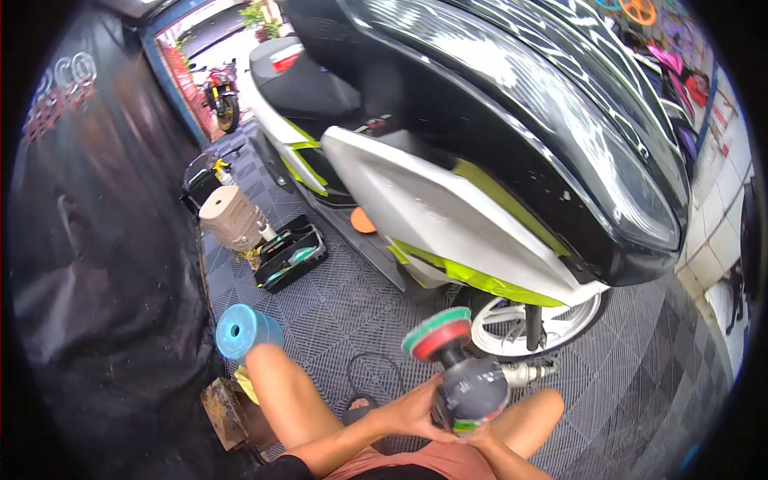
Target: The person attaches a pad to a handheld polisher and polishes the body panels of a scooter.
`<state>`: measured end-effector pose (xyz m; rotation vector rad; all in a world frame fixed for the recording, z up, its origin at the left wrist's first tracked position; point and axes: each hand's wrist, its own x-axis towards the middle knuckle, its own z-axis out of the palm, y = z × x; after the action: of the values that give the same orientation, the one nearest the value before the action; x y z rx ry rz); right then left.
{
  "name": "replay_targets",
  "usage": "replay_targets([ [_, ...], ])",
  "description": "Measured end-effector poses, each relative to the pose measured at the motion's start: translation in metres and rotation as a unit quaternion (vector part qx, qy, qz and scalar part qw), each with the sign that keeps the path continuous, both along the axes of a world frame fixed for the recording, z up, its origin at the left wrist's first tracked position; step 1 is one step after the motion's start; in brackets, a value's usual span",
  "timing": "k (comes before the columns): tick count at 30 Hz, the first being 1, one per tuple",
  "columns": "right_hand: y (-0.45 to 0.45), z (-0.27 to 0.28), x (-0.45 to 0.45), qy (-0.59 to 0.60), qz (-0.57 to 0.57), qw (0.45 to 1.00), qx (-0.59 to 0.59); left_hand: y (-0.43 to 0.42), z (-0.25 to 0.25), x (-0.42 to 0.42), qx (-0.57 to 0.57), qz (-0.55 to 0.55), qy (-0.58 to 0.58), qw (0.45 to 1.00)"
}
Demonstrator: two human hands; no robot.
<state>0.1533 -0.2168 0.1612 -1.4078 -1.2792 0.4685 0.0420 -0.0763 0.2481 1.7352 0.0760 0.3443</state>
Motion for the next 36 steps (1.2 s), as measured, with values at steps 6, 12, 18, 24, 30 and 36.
replay_targets([
  [6, 0.023, 0.051, 0.002, -0.122, -0.044, 0.990, 0.053, 0.005, -0.047, -0.007, -0.252, 0.093, -0.054, 0.962],
  [12, 0.034, 0.103, 0.005, -0.091, 0.118, 0.988, 0.043, 0.011, 0.043, -0.007, -0.401, -0.023, -0.222, 0.888],
  [18, 0.068, 0.165, -0.013, -0.175, 0.054, 0.980, 0.084, 0.059, 0.062, 0.001, -0.264, -0.075, -0.442, 0.854],
  [24, 0.105, 0.181, -0.022, -0.222, -0.091, 0.969, -0.061, 0.126, 0.036, 0.040, -0.392, -0.151, -0.413, 0.808],
  [30, 0.112, 0.160, -0.033, -0.255, -0.123, 0.957, -0.059, 0.133, 0.006, 0.037, -0.413, -0.204, -0.427, 0.778],
  [36, 0.108, 0.139, -0.049, -0.228, -0.143, 0.963, -0.033, 0.127, 0.008, 0.017, -0.401, -0.190, -0.359, 0.821],
])
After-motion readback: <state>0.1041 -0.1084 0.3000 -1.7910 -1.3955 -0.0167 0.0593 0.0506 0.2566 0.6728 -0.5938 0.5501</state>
